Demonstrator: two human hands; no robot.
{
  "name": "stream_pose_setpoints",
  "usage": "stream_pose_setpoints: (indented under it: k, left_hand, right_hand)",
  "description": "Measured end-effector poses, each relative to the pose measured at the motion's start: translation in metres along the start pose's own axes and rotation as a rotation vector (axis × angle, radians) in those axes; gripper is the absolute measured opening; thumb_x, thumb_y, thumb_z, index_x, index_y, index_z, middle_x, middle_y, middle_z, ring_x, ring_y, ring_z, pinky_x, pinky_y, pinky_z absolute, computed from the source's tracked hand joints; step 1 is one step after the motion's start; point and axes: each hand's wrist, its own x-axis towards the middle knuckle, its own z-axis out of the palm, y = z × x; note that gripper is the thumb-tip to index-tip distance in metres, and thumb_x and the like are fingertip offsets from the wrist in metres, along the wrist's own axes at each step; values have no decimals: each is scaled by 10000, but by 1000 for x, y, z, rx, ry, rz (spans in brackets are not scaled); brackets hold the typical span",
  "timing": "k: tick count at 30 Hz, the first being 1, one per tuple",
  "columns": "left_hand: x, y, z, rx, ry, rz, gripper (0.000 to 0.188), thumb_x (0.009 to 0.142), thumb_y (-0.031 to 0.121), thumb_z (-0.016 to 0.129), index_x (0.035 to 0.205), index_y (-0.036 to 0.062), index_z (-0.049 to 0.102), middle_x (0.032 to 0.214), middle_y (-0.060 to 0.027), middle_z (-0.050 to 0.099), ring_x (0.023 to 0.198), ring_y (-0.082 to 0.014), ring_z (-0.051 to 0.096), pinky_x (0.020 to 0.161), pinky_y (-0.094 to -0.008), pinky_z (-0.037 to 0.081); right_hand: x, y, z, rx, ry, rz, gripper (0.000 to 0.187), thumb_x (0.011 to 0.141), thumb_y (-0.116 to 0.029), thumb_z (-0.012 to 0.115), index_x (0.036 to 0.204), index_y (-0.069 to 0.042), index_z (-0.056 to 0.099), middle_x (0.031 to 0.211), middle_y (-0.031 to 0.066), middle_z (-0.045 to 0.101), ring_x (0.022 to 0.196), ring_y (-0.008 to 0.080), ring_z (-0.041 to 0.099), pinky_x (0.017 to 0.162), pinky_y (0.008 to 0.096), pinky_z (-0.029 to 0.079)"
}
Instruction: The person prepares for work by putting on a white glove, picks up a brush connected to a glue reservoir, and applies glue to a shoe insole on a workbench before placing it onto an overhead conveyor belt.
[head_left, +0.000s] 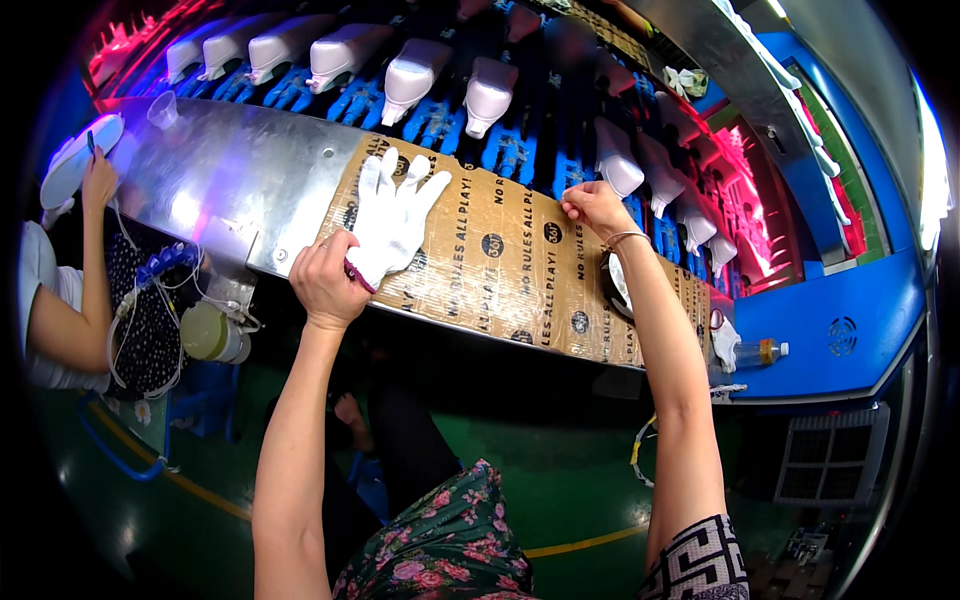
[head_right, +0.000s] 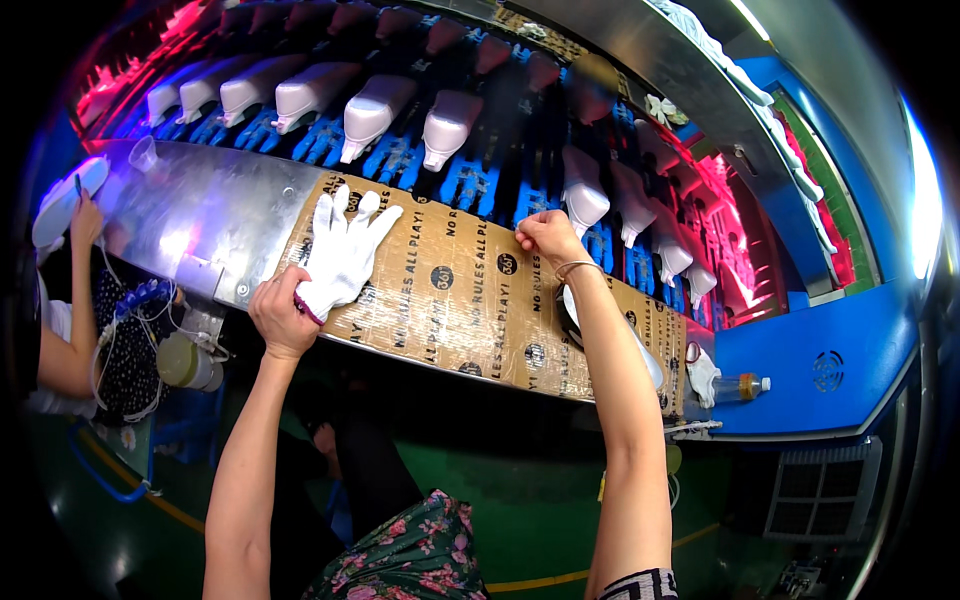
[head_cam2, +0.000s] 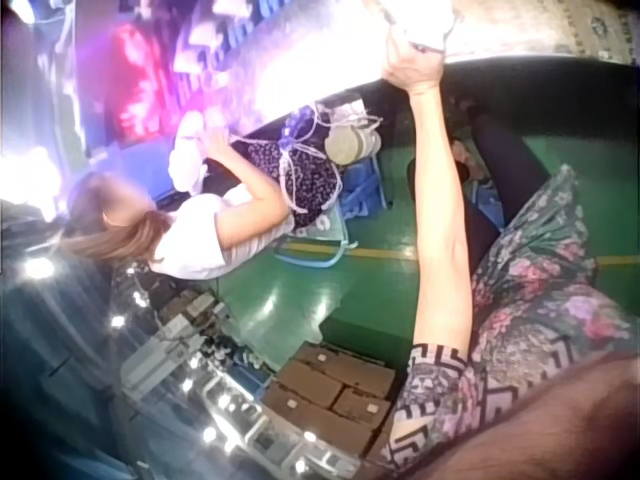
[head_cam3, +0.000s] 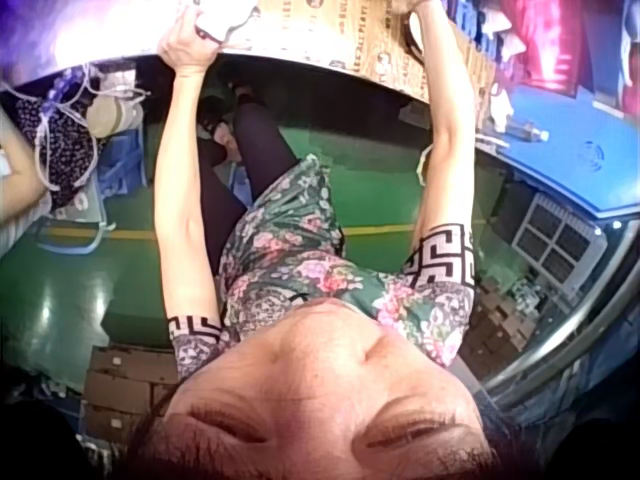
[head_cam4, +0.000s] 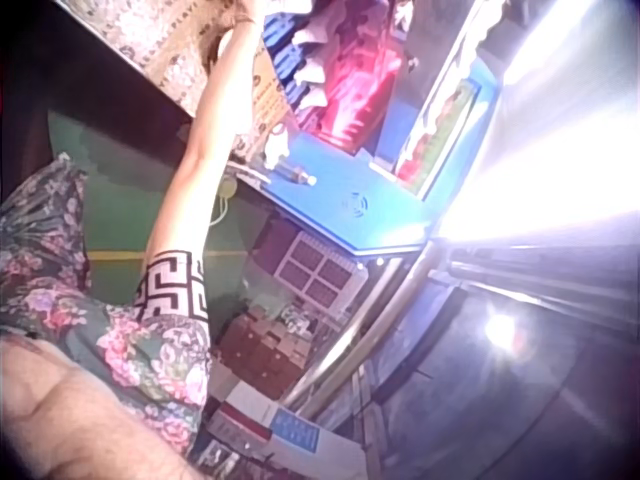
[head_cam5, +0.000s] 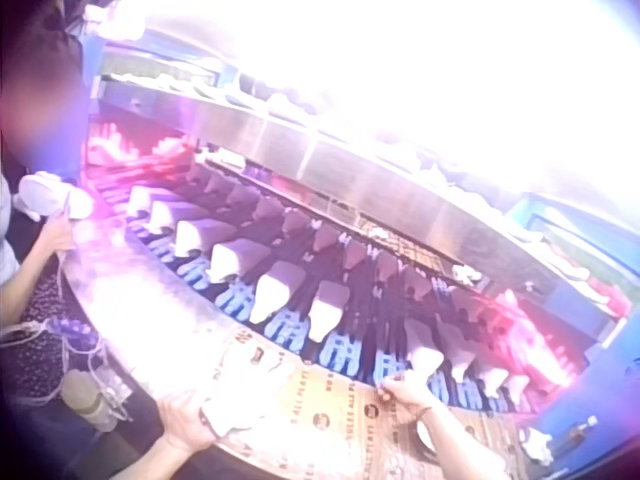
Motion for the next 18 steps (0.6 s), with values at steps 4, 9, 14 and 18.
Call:
stream_pose_setpoints:
  k: [4, 9, 14, 18]
  left_hand:
    - [0, 3, -4, -8, -49, -33, 214, 714, 274, 675, 764, 106, 552, 671, -98, 581, 630, -312, 578, 586, -383, 413]
    - [0, 3, 0, -2, -39, 2, 233, 712, 294, 684, 753, 110, 548, 654, -84, 572, 621, -297, 577, 572, -373, 408]
    - [-2, 0, -3, -19, -50, -11, 210, 728, 271, 664, 779, 93, 564, 678, -116, 577, 633, -331, 574, 579, -391, 411]
    - [-1, 2, -1, -18, -55, -4, 209, 732, 270, 661, 785, 91, 567, 690, -120, 582, 637, -336, 572, 581, -393, 412]
  right_hand:
    - [23, -6, -7, 155, -14, 55, 135, 844, -57, 566, 751, 25, 620, 638, 49, 583, 498, 97, 500, 462, 228, 402]
    - [74, -20, -16, -59, 199, -248, 315, 833, -168, 648, 1019, 85, 633, 819, 135, 672, 699, 181, 636, 628, 282, 505]
    - [73, -54, -17, -591, 234, -365, 578, 829, -341, 641, 1234, 58, 539, 1193, 258, 584, 1138, 315, 560, 964, 348, 421]
    - [44, -60, -25, -554, 97, -420, 363, 824, -224, 643, 1110, 0, 642, 987, 184, 677, 934, 240, 651, 837, 324, 490]
